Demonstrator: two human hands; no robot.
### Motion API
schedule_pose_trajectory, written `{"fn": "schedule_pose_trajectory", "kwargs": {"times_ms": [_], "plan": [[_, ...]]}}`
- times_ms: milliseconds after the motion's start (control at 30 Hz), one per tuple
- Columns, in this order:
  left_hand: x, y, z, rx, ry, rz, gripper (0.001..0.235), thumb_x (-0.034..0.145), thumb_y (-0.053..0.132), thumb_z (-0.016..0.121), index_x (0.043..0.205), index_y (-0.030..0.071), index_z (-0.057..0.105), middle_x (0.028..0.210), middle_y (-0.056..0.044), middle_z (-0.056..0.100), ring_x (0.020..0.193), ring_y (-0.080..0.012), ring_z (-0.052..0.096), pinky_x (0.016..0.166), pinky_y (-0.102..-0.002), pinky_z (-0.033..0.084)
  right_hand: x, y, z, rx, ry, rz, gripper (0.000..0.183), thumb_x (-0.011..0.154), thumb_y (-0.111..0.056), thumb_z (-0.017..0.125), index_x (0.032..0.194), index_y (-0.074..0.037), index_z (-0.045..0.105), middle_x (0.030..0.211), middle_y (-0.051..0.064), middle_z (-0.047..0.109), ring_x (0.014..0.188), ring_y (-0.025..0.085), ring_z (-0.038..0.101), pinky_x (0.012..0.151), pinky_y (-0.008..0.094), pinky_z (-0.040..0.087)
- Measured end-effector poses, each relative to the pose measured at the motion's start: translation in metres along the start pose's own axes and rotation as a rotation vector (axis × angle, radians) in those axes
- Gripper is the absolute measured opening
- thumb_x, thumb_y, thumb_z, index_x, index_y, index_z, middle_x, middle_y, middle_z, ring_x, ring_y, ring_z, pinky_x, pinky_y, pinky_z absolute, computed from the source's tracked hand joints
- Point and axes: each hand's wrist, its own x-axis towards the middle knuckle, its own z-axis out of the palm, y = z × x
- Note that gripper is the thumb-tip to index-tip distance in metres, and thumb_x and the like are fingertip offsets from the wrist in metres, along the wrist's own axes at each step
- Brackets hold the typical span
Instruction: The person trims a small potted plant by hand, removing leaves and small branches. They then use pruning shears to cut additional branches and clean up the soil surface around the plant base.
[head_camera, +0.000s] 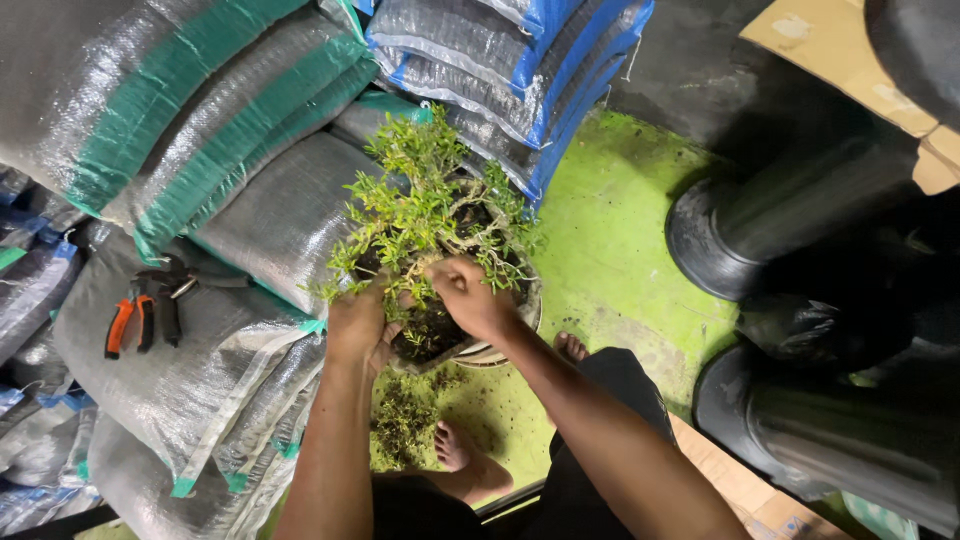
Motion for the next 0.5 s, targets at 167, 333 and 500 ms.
{"fn": "schedule_pose_trajectory", "kwargs": {"times_ms": [167, 333, 500], "plan": [[-0.003, 0.006, 0.009, 0.068, 0.008, 0.001, 0.045, 0.101, 0.033, 0.075, 0.107, -0.009, 0.059, 0.086, -0.018, 0.071, 0.062, -0.0190, 0.071, 0.049, -0.032, 0.059, 0.022, -0.014, 0.030, 0.605, 0.030, 0.667, 0.054, 0.096, -0.036, 0.080, 0.128, 0.007, 0.070, 0.080, 0.017, 0.076, 0.066, 0.020, 0.077, 0.060, 0.030, 0.066], [0.004, 0.000, 0.004, 0.170, 0.025, 0.010, 0.042, 0.105, 0.036, 0.074, 0.102, -0.004, 0.062, 0.078, -0.015, 0.072, 0.051, -0.0177, 0.065, 0.035, -0.031, 0.048, 0.025, -0.009, 0.043, 0.863, 0.090, 0.759, 0.040, 0.101, -0.031, 0.075, 0.126, 0.000, 0.072, 0.094, 0.012, 0.079, 0.069, 0.019, 0.077, 0.059, 0.033, 0.066], [0.030, -0.022, 0.000, 0.034, 0.063, 0.053, 0.038, 0.101, 0.025, 0.080, 0.091, -0.006, 0.060, 0.093, -0.023, 0.068, 0.066, -0.0245, 0.074, 0.049, -0.031, 0.059, 0.038, -0.001, 0.053, 1.152, 0.050, 0.786, 0.019, 0.100, -0.026, 0.072, 0.090, -0.011, 0.067, 0.069, 0.002, 0.064, 0.052, 0.014, 0.064, 0.037, 0.020, 0.048]]}}
